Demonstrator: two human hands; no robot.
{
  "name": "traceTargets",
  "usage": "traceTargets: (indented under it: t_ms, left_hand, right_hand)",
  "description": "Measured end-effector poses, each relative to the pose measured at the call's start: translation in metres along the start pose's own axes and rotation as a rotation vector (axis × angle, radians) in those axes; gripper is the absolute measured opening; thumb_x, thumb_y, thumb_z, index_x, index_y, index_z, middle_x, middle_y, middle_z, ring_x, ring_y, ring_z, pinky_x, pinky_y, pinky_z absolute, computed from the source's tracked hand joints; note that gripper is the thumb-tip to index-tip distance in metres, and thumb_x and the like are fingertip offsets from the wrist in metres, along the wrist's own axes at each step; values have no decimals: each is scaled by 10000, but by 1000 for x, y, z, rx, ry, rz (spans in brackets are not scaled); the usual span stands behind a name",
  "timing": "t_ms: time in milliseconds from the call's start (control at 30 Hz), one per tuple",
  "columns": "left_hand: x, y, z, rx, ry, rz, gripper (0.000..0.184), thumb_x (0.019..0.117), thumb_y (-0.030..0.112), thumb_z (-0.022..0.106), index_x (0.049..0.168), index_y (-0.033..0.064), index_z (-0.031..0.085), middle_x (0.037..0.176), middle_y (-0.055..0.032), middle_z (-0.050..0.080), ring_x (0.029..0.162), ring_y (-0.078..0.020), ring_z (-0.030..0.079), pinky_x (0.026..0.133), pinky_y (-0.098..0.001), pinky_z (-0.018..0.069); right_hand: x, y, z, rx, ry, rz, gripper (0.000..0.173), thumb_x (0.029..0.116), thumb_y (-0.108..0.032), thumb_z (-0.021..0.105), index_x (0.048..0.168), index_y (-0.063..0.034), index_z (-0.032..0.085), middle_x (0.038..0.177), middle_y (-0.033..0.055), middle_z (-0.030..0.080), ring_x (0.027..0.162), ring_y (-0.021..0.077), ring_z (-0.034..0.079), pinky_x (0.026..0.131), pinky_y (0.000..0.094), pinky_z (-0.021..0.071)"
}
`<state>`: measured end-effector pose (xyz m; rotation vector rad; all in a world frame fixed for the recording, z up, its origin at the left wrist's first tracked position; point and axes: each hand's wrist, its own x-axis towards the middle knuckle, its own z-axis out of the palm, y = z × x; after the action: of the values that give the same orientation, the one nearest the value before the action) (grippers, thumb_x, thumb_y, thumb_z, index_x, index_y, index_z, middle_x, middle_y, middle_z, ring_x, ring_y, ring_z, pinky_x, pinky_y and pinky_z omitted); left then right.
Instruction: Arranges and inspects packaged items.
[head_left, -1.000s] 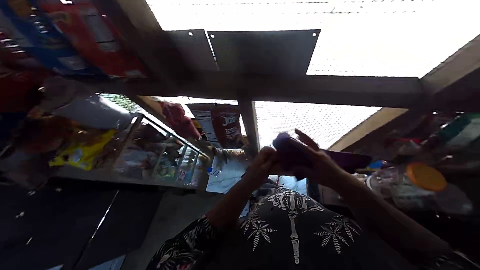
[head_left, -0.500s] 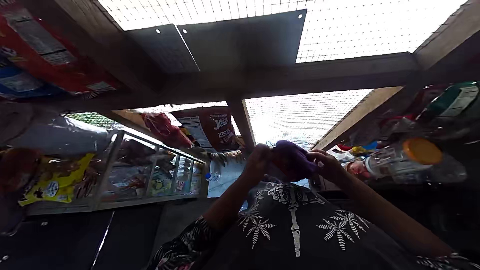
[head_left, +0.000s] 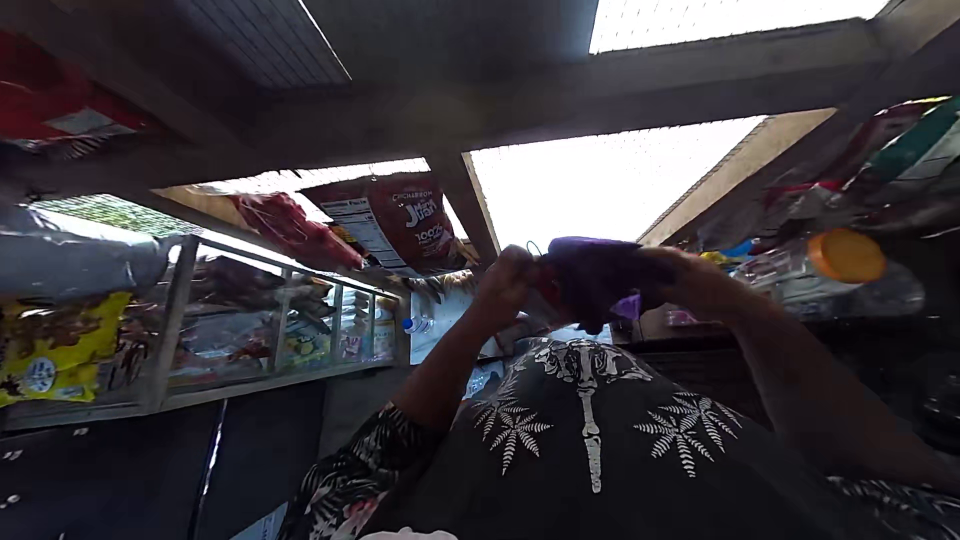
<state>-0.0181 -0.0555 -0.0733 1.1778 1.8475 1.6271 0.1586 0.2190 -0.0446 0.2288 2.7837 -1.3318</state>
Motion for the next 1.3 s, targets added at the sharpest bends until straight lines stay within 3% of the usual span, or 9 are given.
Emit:
traceTargets:
  t_ms: [100, 167, 267, 333, 500, 667, 1033, 1200, 1300]
  left_hand:
    - [-3, -12, 4, 169, -8, -92, 132, 1030, 45, 513, 1112, -52, 550, 970, -139, 664, 872, -166, 670, 814, -370, 573]
    - [-6, -22, 7, 198, 27, -166, 163, 1031, 53, 513, 1143, -57, 555, 1008, -162, 675, 917, -196, 685, 845, -404, 574]
    - [-7, -35, 7, 160, 30, -193, 179, 1034, 65, 492, 1157, -53, 547, 1040, -160, 665, 966, -185, 673, 876, -395, 560]
    - [-2, -34, 8, 119, 6, -143, 168, 1022, 54, 495, 1130, -62, 551, 1004, -132, 653, 938, -129, 652, 860, -330, 550]
    - [19, 4, 22, -134, -109, 33, 147, 1022, 70, 506, 1115, -37, 540, 1058, -90, 672, 962, -73, 661, 864, -288, 563]
    - [41, 32, 39, -324, -66, 182, 105, 1032, 44, 461, 1097, 3, 532, 934, 10, 615, 790, -3, 598, 702, -197, 532]
    - [31, 22, 4, -439, -1, 36, 103, 1050, 46, 426, 1016, 131, 474, 845, 76, 602, 758, -6, 617, 701, -217, 554]
    - [35, 22, 13, -430, -99, 18, 87, 1040, 39, 434, 998, 103, 475, 834, 54, 586, 746, -14, 600, 696, -215, 539]
    - [42, 29, 26, -526, -49, 49, 95, 1053, 44, 414, 1027, 105, 481, 829, 59, 598, 735, -10, 606, 686, -211, 544]
  right_hand:
    - [-22, 3, -21, 155, 281, -95, 383, 866, -181, 741, 1229, -157, 619, 1057, -50, 689, 871, 9, 659, 754, 238, 588]
    - [-32, -4, -34, 100, 396, -181, 401, 854, -303, 778, 1205, -181, 627, 1088, -99, 667, 940, -49, 626, 853, 179, 552]
    - [-33, -8, -43, -166, 500, -326, 456, 900, -419, 742, 1192, -72, 698, 1180, 82, 695, 1194, 151, 604, 1200, 506, 268]
    - [-29, -14, -43, -227, 529, -363, 503, 908, -435, 731, 1192, -21, 709, 1230, 178, 696, 1258, 263, 610, 1214, 643, 143]
    - [0, -42, -10, 53, 376, -449, 651, 964, -442, 658, 1417, 9, 531, 1346, 87, 640, 1208, 34, 596, 1077, 281, 486]
    - [33, -29, 49, 212, 368, -499, 803, 1044, -394, 552, 1606, 13, 147, 1543, 148, 445, 1338, 11, 500, 1130, 233, 437]
    - [9, 31, 29, -145, 251, -264, 370, 994, -243, 628, 1293, -30, 677, 1210, 176, 712, 1114, 264, 696, 981, 462, 551]
    - [18, -18, 3, 215, 452, -437, 606, 1072, -416, 480, 1517, -14, 391, 1489, -6, 517, 1344, 21, 493, 1151, 278, 424]
    - [37, -34, 41, 233, 401, -468, 811, 1037, -517, 494, 1595, 7, 226, 1553, 82, 455, 1364, 32, 479, 1144, 275, 427]
